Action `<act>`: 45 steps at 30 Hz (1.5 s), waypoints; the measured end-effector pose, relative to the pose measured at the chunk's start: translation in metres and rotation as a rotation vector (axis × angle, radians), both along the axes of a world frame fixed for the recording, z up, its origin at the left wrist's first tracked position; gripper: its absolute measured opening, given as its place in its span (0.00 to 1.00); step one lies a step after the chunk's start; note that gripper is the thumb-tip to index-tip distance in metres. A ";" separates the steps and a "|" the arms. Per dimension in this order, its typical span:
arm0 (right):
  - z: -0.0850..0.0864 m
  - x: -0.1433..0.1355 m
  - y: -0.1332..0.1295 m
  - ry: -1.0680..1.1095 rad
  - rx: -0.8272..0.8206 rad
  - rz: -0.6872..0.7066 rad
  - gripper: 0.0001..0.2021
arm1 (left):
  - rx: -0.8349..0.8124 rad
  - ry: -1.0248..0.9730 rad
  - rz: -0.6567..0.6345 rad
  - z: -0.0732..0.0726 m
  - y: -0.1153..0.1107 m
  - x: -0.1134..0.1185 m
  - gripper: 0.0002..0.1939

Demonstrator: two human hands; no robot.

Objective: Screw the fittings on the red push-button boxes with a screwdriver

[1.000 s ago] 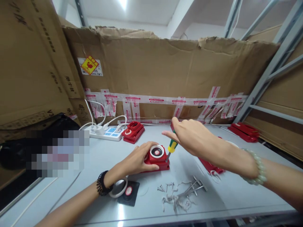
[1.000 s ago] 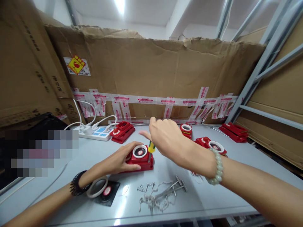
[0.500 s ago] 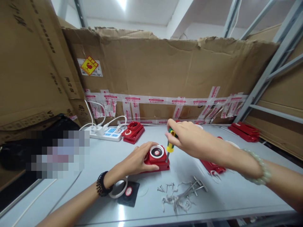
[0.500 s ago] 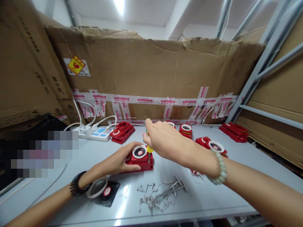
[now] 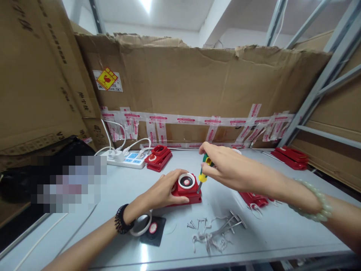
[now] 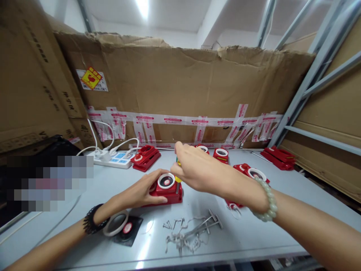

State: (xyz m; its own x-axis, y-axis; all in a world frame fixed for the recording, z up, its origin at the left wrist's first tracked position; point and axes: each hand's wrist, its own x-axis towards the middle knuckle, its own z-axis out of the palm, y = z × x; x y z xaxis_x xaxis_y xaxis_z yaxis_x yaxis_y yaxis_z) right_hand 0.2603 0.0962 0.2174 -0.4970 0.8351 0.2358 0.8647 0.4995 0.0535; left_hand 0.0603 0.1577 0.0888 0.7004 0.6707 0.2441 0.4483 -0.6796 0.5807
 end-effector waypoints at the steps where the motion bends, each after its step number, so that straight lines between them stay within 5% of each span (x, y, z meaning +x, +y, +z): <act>1: -0.001 0.000 0.001 -0.032 0.027 -0.020 0.11 | 0.001 -0.002 0.001 0.000 0.000 0.000 0.31; 6: -0.009 0.001 0.009 -0.138 0.185 -0.203 0.20 | -0.013 -0.007 0.004 -0.001 0.000 0.000 0.31; 13: 0.005 0.004 -0.005 0.119 -0.081 0.049 0.08 | -0.011 0.004 0.009 -0.002 0.001 0.000 0.33; 20: -0.010 0.001 0.005 -0.098 0.184 -0.128 0.15 | 0.010 0.022 0.010 -0.001 0.001 0.000 0.32; 26: 0.000 0.001 -0.003 0.049 -0.005 0.039 0.04 | 0.002 0.017 0.011 -0.001 0.001 0.000 0.32; 32: -0.007 -0.003 0.004 -0.130 0.168 -0.190 0.15 | 0.005 0.019 0.011 -0.001 0.000 0.000 0.32; 39: -0.002 0.002 -0.001 0.110 -0.071 0.045 0.07 | 0.001 0.016 0.014 -0.001 0.001 0.000 0.33; 45: -0.010 0.004 0.005 -0.073 0.149 -0.139 0.15 | 0.006 0.016 0.013 -0.002 0.002 -0.001 0.32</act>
